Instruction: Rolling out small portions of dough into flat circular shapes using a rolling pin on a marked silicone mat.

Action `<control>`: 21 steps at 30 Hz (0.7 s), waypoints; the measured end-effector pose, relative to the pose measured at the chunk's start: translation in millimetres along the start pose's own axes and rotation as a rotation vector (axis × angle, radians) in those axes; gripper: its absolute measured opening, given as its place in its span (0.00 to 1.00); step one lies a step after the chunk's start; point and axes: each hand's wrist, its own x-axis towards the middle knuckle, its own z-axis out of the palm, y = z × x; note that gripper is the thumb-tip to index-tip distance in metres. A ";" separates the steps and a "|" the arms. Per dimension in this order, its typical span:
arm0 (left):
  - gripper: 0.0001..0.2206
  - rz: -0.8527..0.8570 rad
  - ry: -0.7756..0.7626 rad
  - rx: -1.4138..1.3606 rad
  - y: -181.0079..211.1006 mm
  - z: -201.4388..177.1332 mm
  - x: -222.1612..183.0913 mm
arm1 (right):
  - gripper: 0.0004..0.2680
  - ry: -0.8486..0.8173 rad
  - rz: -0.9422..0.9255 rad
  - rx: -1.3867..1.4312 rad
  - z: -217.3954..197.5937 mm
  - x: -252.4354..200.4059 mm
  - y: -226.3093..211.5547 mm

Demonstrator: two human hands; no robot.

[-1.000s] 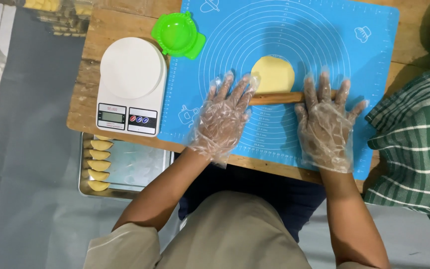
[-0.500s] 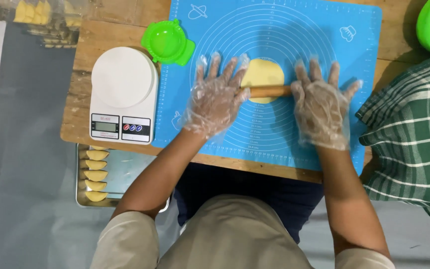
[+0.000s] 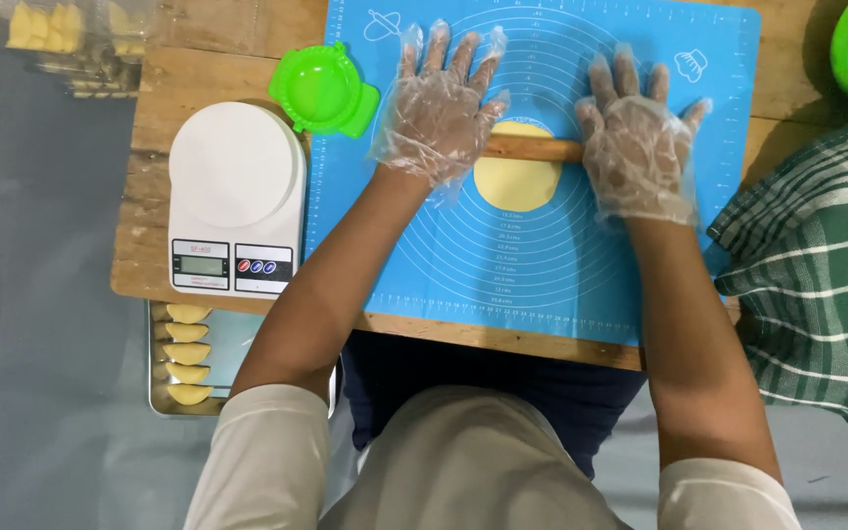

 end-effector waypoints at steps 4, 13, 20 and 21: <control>0.29 0.007 -0.106 -0.592 3.4 10.3 -8.7 | 0.22 0.067 -0.092 -0.033 0.7 -29.0 -1.8; 0.25 0.152 0.383 0.064 18.4 2.2 -42.6 | 0.23 0.155 -0.085 -0.003 31.0 -74.6 3.4; 0.24 0.280 0.333 -0.026 13.7 11.1 -51.5 | 0.24 0.296 -0.112 -0.098 54.7 -100.4 5.3; 0.24 0.281 0.335 -0.026 13.9 7.4 -54.5 | 0.24 0.298 -0.112 -0.099 55.0 -103.4 4.0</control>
